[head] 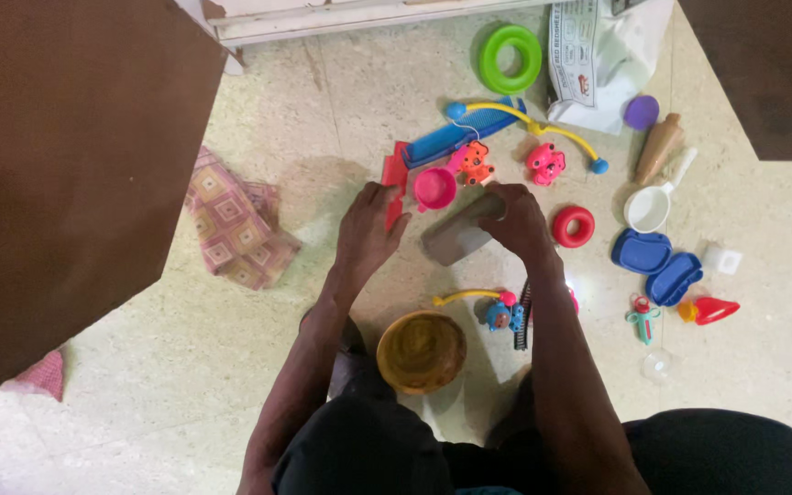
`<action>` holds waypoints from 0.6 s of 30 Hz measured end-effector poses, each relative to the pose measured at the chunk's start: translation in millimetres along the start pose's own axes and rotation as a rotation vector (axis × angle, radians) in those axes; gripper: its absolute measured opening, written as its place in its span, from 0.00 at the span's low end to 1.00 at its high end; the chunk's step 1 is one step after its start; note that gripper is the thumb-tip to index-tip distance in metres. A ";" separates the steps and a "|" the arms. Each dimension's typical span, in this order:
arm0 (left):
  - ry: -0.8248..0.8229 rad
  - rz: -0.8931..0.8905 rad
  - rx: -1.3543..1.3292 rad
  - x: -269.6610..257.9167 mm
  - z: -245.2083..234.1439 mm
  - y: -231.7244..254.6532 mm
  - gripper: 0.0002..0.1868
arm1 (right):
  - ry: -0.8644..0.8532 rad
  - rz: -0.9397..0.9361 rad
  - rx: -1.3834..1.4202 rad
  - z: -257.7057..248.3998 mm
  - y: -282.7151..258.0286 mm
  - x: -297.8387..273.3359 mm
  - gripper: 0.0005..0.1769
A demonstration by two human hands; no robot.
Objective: The person picks up toy items from the floor, including a toy cup, a small rolling pin, a blue container, a toy syringe, and a toy stethoscope, and places them into the shelves of a brown cabinet.
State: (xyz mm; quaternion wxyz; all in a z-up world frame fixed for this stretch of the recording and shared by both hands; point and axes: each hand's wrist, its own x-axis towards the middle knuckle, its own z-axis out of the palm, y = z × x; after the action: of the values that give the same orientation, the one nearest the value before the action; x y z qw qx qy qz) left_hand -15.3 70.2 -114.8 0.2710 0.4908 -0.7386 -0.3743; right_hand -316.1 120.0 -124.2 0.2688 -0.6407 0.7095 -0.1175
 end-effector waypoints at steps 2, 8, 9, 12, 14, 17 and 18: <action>-0.035 0.046 0.016 5.7 9.2 5.0 0.26 | -0.042 0.068 0.037 -8.3 2.2 -2.9 0.39; -0.111 -0.029 0.004 6.8 26.0 7.2 0.31 | -0.176 0.110 -0.030 -19.1 -9.4 -17.6 0.46; -0.105 -0.036 -0.008 3.6 28.1 7.6 0.32 | -0.188 0.119 -0.077 -20.6 -12.3 -18.6 0.43; -0.077 -0.045 -0.068 -11.2 34.0 3.8 0.30 | -0.365 0.166 -0.047 -26.5 -18.1 -16.5 0.41; -0.102 -0.098 -0.138 -28.0 39.2 -0.9 0.26 | -0.433 0.109 -0.031 -34.4 -17.0 -10.4 0.38; -0.170 -0.245 -0.428 -34.5 31.0 3.2 0.22 | -0.519 -0.051 0.007 -58.5 -38.8 -0.7 0.35; -0.198 -0.315 -0.639 -38.2 23.0 17.9 0.22 | -0.530 0.042 0.080 -70.1 -55.1 5.6 0.36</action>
State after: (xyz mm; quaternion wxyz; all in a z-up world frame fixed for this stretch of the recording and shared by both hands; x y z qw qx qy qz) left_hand -28.0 116.5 -114.6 0.2769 0.4506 -0.5226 -0.6687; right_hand -307.0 93.7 -39.3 0.4727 -0.6230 0.6224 0.0317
